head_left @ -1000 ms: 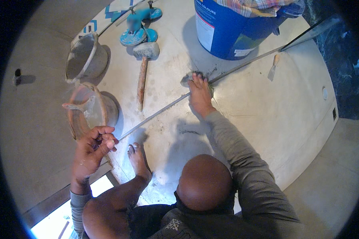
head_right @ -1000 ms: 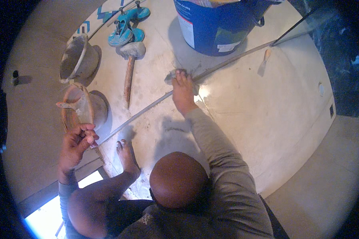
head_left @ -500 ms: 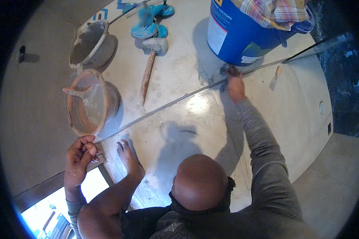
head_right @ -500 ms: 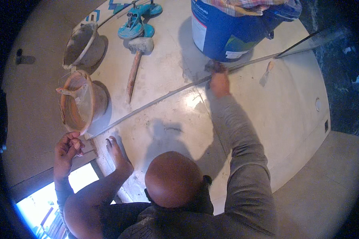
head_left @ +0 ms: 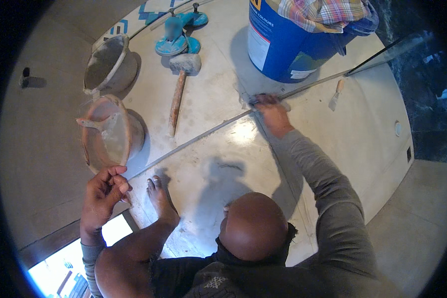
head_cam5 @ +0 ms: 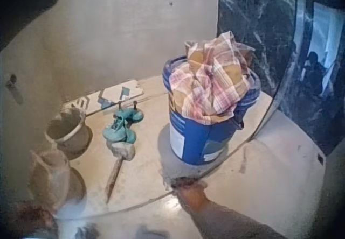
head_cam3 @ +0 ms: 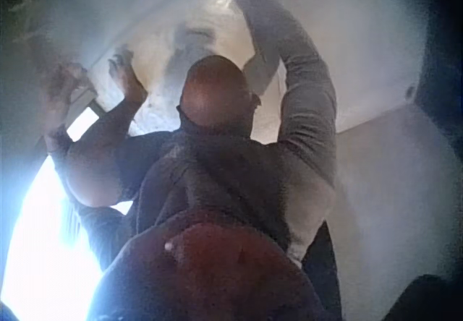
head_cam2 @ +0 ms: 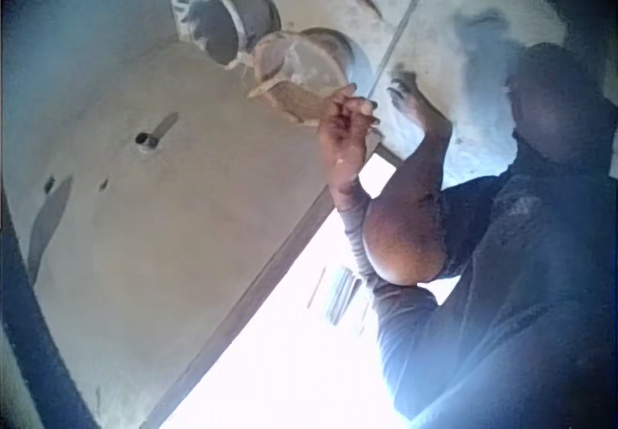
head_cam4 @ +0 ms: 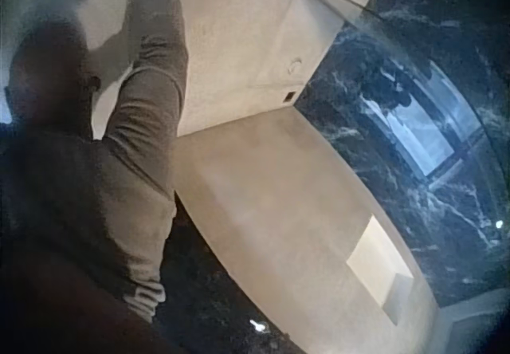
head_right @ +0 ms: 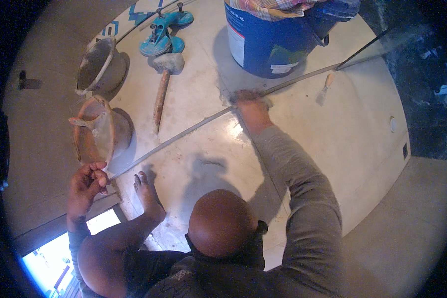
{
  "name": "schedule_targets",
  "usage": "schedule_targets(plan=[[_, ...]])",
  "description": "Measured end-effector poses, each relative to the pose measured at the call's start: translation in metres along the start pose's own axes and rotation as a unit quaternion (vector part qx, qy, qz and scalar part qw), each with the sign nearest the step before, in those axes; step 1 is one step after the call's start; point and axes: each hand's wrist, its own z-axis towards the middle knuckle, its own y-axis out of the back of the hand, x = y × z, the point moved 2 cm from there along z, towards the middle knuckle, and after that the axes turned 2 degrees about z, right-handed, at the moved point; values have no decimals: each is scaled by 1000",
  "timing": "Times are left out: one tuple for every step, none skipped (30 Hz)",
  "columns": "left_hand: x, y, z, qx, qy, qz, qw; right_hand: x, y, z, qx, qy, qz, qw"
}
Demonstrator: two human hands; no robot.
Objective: The person cleans tiles and applies adhesive or grout into the seams using a cloth and a mixing bowl.
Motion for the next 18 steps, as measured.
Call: schedule_targets(plan=[[0,1,0,-7,9,8,1000,-7,8,2,19,-72,4,997],[1,2,-1,-29,38,24,999,1,6,3,39,-128,57,989],[0,1,0,-11,10,14,1000,-1,9,6,21,-198,103,974],[1,1,0,-6,8,10,1000,6,5,1,88,-248,90,960],[3,0,0,0,12,4,1000,8,0,1,229,-268,46,935],[4,0,1,2,-5,-2,1000,22,9,0,-18,-68,-34,997],[6,-1,0,6,-3,-6,1000,26,11,-2,-48,-26,-14,998],[7,-1,-2,24,-4,-11,1000,31,9,-4,-8,23,17,1000],[8,1,-4,6,-5,0,1000,30,10,-5,-16,12,29,999],[9,3,-5,4,-8,8,1000,33,6,-5,20,-7,38,999],[9,5,-9,2,-10,11,1000,31,6,-6,17,-33,51,998],[11,7,-10,-4,-3,19,1000,32,2,-4,10,-79,22,997],[12,9,-13,-11,2,22,1000,33,-1,-4,-21,-123,3,992],[14,11,-14,-17,10,25,999,31,-2,-2,-34,-156,-9,987],[15,13,-14,-10,4,17,1000,35,-5,-1,-22,-93,-37,995],[18,14,-17,1,8,10,1000,33,-4,1,-54,-64,-38,996],[20,14,-19,18,11,2,1000,33,-4,2,-47,-35,-42,997],[22,16,-20,4,12,4,1000,30,-3,2,0,-6,-43,999]])
